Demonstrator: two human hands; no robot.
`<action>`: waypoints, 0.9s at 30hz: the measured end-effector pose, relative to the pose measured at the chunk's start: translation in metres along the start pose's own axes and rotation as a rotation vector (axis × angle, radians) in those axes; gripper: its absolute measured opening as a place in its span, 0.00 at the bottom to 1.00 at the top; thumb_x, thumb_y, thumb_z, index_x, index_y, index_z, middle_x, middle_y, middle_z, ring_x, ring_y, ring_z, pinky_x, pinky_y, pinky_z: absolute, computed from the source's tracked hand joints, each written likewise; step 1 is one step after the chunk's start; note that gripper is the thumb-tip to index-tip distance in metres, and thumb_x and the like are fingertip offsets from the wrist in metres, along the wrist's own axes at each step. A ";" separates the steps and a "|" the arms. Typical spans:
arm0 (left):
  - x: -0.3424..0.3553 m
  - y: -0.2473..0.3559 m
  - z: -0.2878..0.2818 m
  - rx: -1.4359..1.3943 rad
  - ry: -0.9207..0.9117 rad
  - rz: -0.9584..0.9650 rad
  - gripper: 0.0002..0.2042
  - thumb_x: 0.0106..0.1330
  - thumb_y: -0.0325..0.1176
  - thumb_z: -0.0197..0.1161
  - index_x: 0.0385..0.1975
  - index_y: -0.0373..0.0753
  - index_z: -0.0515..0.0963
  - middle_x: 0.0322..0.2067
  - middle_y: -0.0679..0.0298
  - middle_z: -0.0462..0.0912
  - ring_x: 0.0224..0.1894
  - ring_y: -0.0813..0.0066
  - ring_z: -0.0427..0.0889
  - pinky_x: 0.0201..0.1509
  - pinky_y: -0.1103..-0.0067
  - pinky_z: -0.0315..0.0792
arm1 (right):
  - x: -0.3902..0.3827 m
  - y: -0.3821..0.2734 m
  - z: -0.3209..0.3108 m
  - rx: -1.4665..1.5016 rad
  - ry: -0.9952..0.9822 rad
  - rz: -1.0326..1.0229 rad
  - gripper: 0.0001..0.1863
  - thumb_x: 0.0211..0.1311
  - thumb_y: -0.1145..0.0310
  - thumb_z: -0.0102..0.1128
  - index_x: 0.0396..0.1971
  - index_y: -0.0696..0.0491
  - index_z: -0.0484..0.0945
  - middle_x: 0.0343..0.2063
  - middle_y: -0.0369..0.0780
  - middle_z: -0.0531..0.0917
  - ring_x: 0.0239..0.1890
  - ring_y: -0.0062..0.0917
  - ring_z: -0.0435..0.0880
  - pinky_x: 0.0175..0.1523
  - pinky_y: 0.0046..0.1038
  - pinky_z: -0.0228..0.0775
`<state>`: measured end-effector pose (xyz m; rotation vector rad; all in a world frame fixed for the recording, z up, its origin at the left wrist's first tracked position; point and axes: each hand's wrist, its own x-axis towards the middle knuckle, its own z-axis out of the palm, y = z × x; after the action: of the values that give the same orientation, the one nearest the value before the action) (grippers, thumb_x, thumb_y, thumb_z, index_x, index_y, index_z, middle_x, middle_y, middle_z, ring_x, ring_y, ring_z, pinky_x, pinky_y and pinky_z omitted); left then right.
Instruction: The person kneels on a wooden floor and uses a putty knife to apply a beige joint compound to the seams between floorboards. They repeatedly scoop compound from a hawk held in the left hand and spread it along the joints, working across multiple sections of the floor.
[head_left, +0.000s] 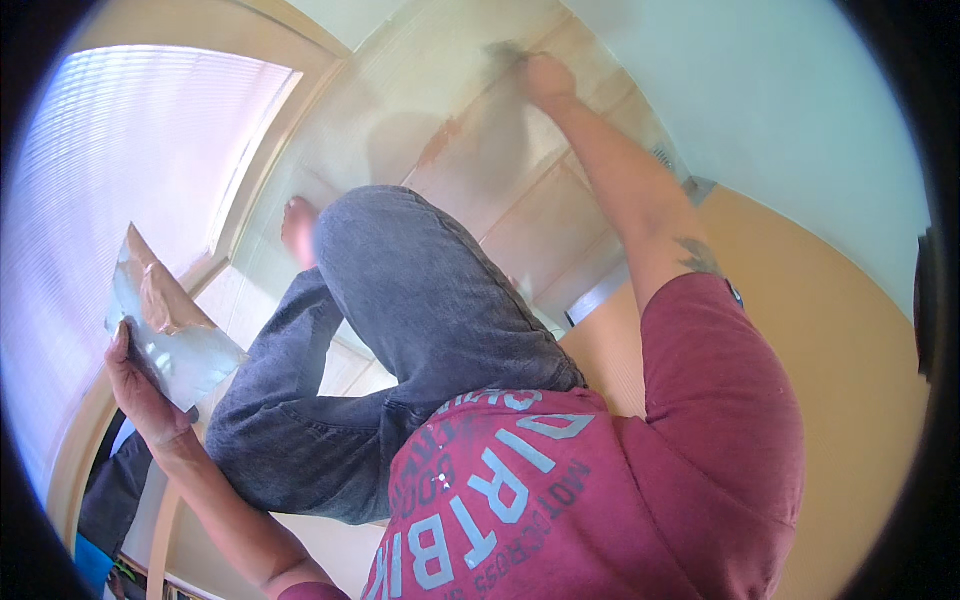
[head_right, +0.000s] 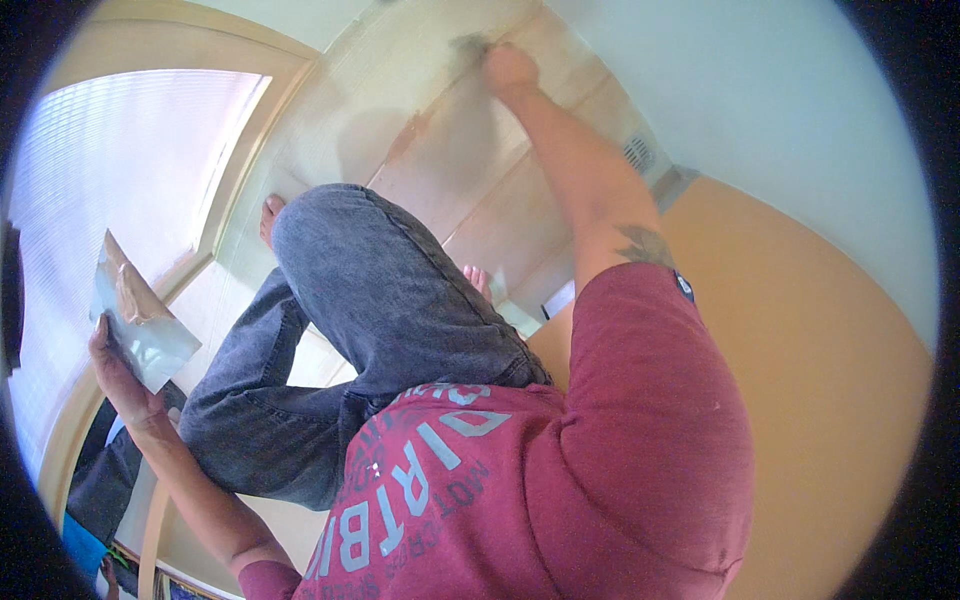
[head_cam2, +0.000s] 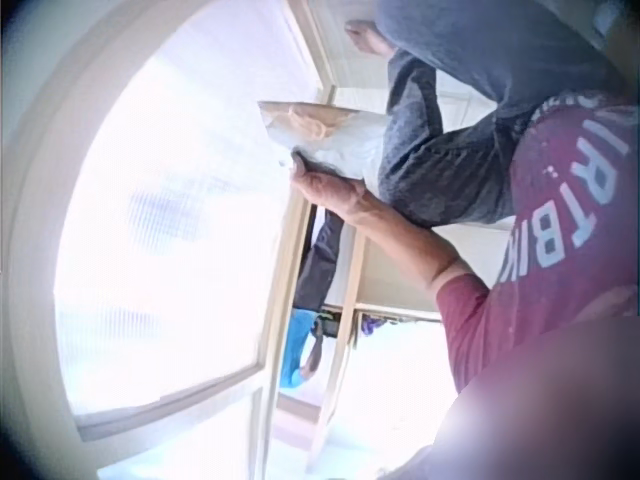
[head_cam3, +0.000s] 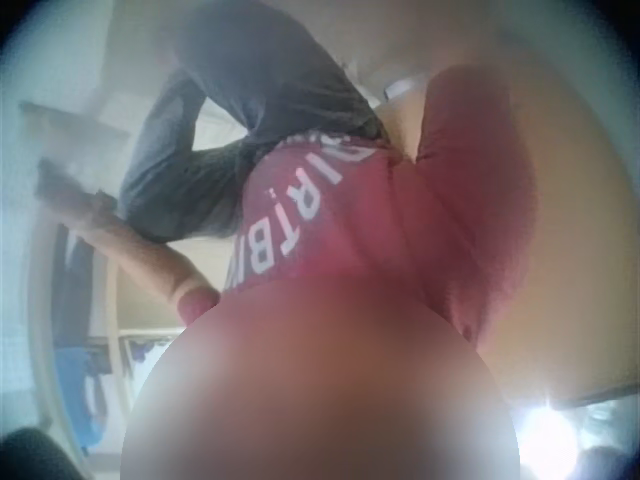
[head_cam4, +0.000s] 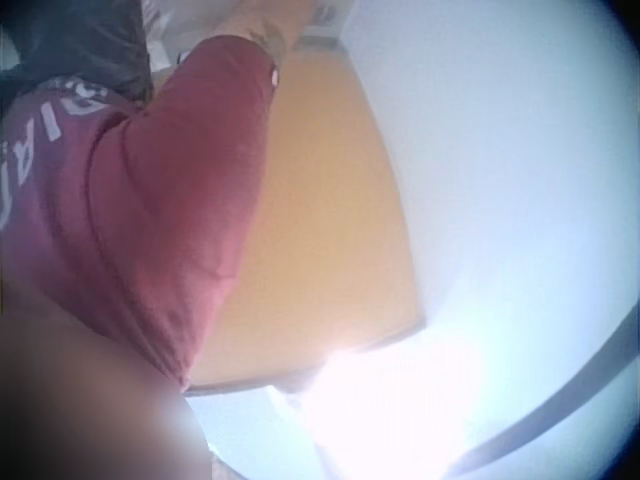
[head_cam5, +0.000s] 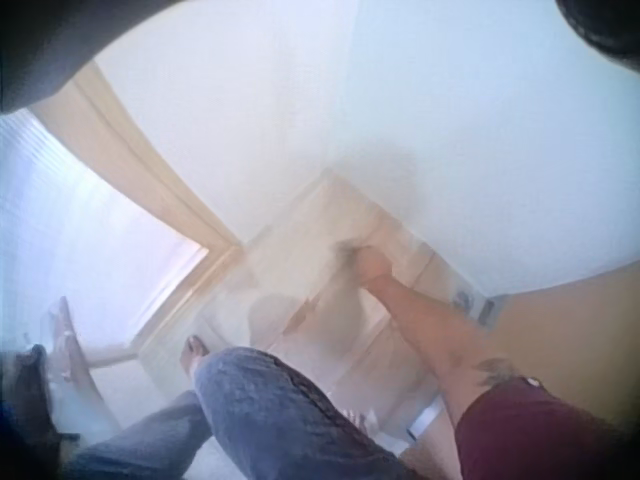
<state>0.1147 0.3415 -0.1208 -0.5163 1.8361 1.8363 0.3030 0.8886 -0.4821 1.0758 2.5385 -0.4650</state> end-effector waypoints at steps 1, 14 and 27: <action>0.000 -0.001 -0.003 -0.014 -0.040 -0.009 0.17 0.77 0.41 0.55 0.55 0.35 0.77 0.51 0.62 0.83 0.53 0.71 0.83 0.62 0.71 0.75 | -0.008 -0.012 0.008 -0.011 -0.033 -0.036 0.15 0.68 0.67 0.52 0.42 0.56 0.86 0.47 0.51 0.86 0.51 0.46 0.86 0.52 0.46 0.81; 0.000 -0.004 -0.009 -0.041 -0.049 0.014 0.17 0.78 0.40 0.54 0.56 0.35 0.77 0.53 0.61 0.83 0.54 0.72 0.83 0.63 0.71 0.75 | -0.173 -0.123 0.091 -0.019 -0.207 -0.706 0.15 0.67 0.65 0.50 0.47 0.54 0.80 0.46 0.45 0.82 0.53 0.39 0.80 0.54 0.44 0.75; -0.002 -0.003 -0.011 0.014 -0.008 0.028 0.18 0.76 0.41 0.56 0.57 0.36 0.77 0.51 0.61 0.84 0.52 0.69 0.84 0.59 0.70 0.77 | -0.119 -0.022 0.052 -0.326 -0.043 -0.959 0.19 0.64 0.66 0.54 0.54 0.44 0.83 0.49 0.41 0.83 0.54 0.38 0.79 0.58 0.44 0.72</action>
<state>0.1168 0.3308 -0.1225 -0.4796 1.8587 1.8395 0.3738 0.7782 -0.4736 -0.3144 2.8059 -0.2589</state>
